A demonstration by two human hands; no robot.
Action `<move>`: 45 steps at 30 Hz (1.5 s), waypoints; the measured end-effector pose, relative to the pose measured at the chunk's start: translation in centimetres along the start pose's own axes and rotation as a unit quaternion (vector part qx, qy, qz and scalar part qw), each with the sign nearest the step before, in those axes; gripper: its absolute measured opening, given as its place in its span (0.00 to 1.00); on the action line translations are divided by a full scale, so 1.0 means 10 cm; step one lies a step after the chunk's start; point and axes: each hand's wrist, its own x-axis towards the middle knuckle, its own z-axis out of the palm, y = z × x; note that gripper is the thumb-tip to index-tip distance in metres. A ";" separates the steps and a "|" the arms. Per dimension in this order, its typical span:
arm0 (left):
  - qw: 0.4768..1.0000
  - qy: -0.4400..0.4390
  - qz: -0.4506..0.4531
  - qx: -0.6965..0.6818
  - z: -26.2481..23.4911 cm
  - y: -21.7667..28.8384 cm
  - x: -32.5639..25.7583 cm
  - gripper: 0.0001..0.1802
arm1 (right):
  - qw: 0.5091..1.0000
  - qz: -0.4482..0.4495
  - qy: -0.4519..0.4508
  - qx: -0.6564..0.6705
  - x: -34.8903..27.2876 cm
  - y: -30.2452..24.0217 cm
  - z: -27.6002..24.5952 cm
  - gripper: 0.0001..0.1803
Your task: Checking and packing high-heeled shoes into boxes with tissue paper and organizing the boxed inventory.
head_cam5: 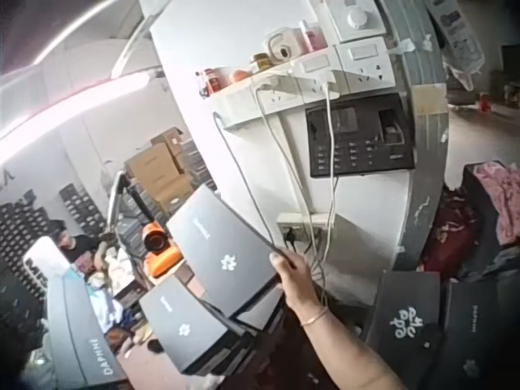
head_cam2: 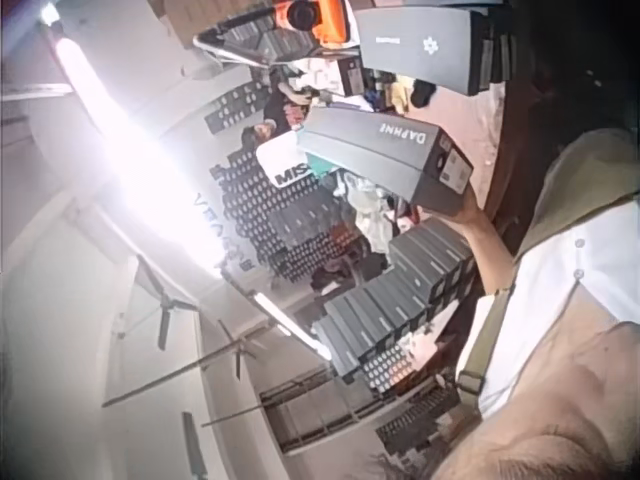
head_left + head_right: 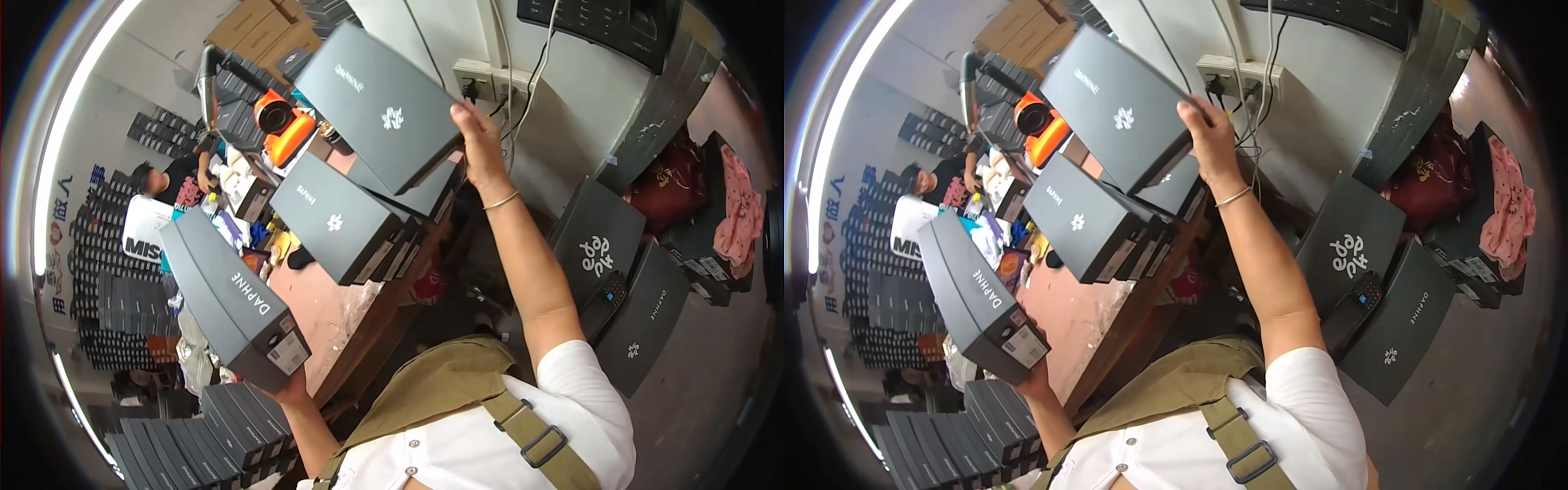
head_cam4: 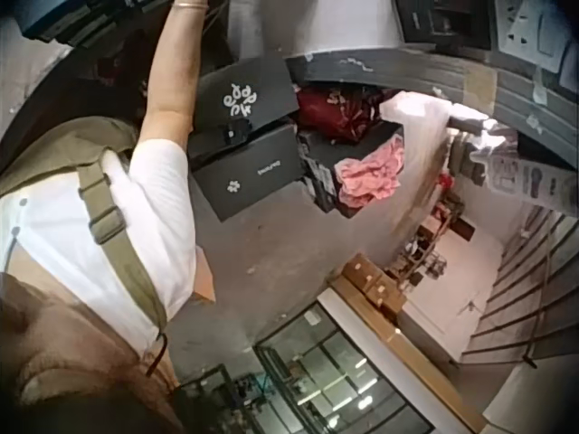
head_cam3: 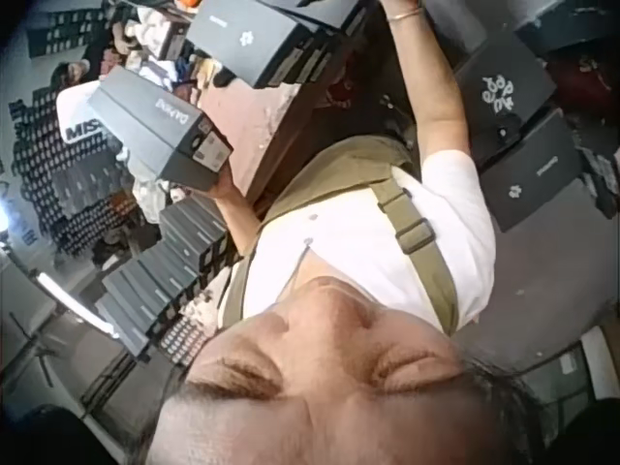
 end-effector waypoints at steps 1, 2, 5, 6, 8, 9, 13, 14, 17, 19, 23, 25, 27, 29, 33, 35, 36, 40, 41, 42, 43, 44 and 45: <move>1.000 0.004 0.001 0.009 0.00 0.01 -0.01 0.41 | 1.000 -0.014 -0.024 0.007 -0.02 -0.11 0.09 0.27; 0.999 -0.006 -0.001 0.032 -0.01 0.08 -0.02 0.38 | 0.998 -0.027 -0.046 0.017 -0.08 -0.23 0.19 0.27; 0.994 -0.090 -0.023 0.064 -0.25 0.18 0.08 0.36 | 0.993 0.034 -0.086 0.067 -0.30 -0.40 0.44 0.27; 0.995 -0.086 -0.018 0.055 -0.31 0.19 0.11 0.36 | 0.994 0.023 -0.087 0.057 -0.35 -0.33 0.50 0.26; 0.996 -0.079 -0.020 0.041 -0.41 0.23 0.16 0.38 | 0.995 0.008 -0.093 0.041 -0.44 -0.16 0.67 0.24; 0.979 -0.199 -0.019 0.048 -0.50 0.25 0.18 0.39 | 0.994 -0.027 -0.106 0.030 -0.58 -0.02 0.77 0.23; 0.957 -0.283 -0.048 0.033 -0.25 0.23 0.21 0.36 | 0.931 -0.093 -0.107 -0.336 -0.59 0.68 0.78 0.32; 0.948 -0.313 -0.051 0.010 -0.01 0.23 0.08 0.34 | 0.927 -0.051 -0.036 -0.369 -0.78 0.66 0.95 0.38; 0.933 -0.345 -0.105 0.016 -0.08 0.30 0.04 0.31 | 0.935 0.009 0.027 -0.353 -0.95 0.48 1.05 0.38; 0.924 -0.360 -0.133 0.003 -0.14 0.22 0.00 0.32 | 0.909 -0.209 0.121 -0.339 -1.19 0.37 0.95 0.27; 0.936 -0.330 -0.120 0.028 0.00 0.29 -0.35 0.33 | 0.976 -0.127 -0.147 -0.099 -2.16 -0.03 0.87 0.37; 0.961 -0.253 -0.100 0.049 0.09 0.10 -0.37 0.34 | 0.971 0.027 -0.236 -0.001 -2.64 -0.44 0.58 0.39; 0.984 -0.134 -0.052 0.106 0.30 0.02 -0.43 0.34 | 0.950 0.032 -0.293 0.103 -2.99 -0.68 0.37 0.38; 0.985 -0.035 -0.014 0.170 0.52 -0.09 -0.59 0.34 | 0.940 -0.027 -0.323 0.109 -3.30 -1.01 0.14 0.37; 0.903 -0.211 0.090 0.363 0.82 -0.71 -1.13 0.35 | 0.951 -0.101 -0.288 0.040 -3.62 -1.60 -0.44 0.36; 0.927 -0.291 -0.048 0.232 0.88 -0.94 -1.22 0.35 | 0.962 -0.090 -0.257 0.018 -3.71 -1.86 -0.74 0.37; 0.921 -0.331 -0.178 0.101 0.99 -1.05 -1.33 0.35 | 0.964 -0.085 -0.253 0.004 -3.71 -1.94 -0.90 0.36; 0.927 -0.265 -0.222 0.146 1.28 -1.45 -1.85 0.34 | 0.968 -0.100 -0.227 -0.047 -3.76 -2.22 -1.45 0.34; 0.931 -0.248 -0.233 0.134 1.33 -1.52 -1.95 0.34 | 0.967 -0.117 -0.218 -0.058 -3.78 -2.25 -1.53 0.35; 0.934 -0.232 -0.244 0.123 1.37 -1.58 -2.04 0.34 | 0.967 -0.135 -0.207 -0.068 -3.80 -2.30 -1.58 0.35; 0.936 -0.215 -0.255 0.112 1.41 -1.64 -2.12 0.34 | 0.969 -0.119 -0.207 -0.059 -3.82 -2.35 -1.63 0.36; 0.941 -0.208 -0.242 0.113 1.46 -1.68 -2.20 0.33 | 0.971 -0.103 -0.208 -0.051 -3.85 -2.42 -1.67 0.37; 0.945 -0.201 -0.231 0.114 1.49 -1.72 -2.28 0.33 | 0.973 -0.088 -0.207 -0.044 -3.89 -2.48 -1.70 0.38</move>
